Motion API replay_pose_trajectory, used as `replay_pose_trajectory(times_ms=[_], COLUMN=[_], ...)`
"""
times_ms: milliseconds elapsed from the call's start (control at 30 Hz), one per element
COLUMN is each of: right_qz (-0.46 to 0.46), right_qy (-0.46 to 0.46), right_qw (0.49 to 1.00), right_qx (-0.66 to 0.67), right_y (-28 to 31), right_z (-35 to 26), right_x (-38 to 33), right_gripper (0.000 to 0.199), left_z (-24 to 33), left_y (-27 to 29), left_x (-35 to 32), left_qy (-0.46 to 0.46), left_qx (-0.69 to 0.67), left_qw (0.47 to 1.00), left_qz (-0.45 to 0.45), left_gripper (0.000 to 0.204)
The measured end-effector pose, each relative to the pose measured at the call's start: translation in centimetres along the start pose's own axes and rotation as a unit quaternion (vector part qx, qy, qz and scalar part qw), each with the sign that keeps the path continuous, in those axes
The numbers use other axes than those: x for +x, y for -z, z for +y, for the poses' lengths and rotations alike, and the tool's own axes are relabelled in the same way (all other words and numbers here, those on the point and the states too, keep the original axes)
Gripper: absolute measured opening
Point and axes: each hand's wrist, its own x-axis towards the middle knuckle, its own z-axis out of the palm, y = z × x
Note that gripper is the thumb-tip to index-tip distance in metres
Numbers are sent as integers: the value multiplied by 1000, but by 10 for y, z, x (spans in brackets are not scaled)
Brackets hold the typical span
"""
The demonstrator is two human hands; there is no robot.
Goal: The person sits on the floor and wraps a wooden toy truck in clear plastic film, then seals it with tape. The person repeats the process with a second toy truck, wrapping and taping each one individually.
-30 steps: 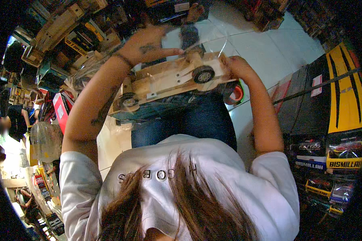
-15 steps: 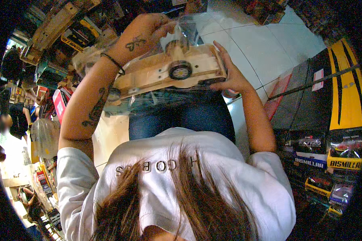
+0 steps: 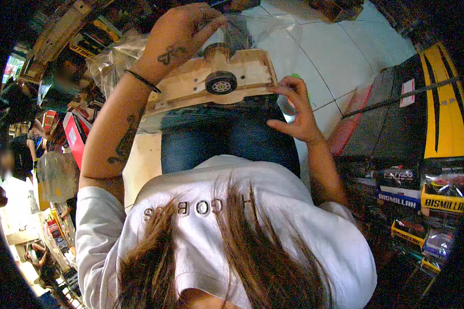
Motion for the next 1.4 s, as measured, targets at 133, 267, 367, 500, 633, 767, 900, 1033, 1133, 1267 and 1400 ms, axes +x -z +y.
replay_pose_trajectory(times_ms=[133,267,367,500,633,767,900,1033,1133,1267,1400], right_qz=[159,265,167,-95,-91,14,146,258,-112,-146,-82], right_qy=[-56,-84,-84,-83,-129,-220,-324,-360,-189,-255,-328], right_qw=[981,961,962,990,984,962,927,860,904,873,859], right_qx=[-97,-9,201,62,81,164,118,252,368,389,384], right_y=[-30,-39,-36,-38,-43,-15,37,51,50,52,61], right_z=[-16,-10,0,11,20,37,63,60,22,-20,-23], right_x=[-19,-19,-25,-39,-51,-63,-56,8,89,173,182], right_gripper=[48,23,15,17,17,24,27,58,96,57,24], left_z=[-1,-1,-2,0,-2,-11,-16,0,8,-34,-113], left_y=[-7,-1,1,1,3,14,19,5,1,32,93], left_x=[3,-1,-1,-3,-4,-6,-14,-13,-2,-20,-84], left_qy=[24,23,5,-14,-12,28,46,-8,16,-47,-30], left_qx=[0,14,3,-12,-42,-57,-68,-55,-51,-95,133], left_qw=[1000,1000,1000,1000,998,994,991,995,998,992,980], left_qz=[-10,0,-24,25,44,89,107,79,25,-66,-143], left_gripper=[27,31,28,25,23,23,25,23,27,59,88])
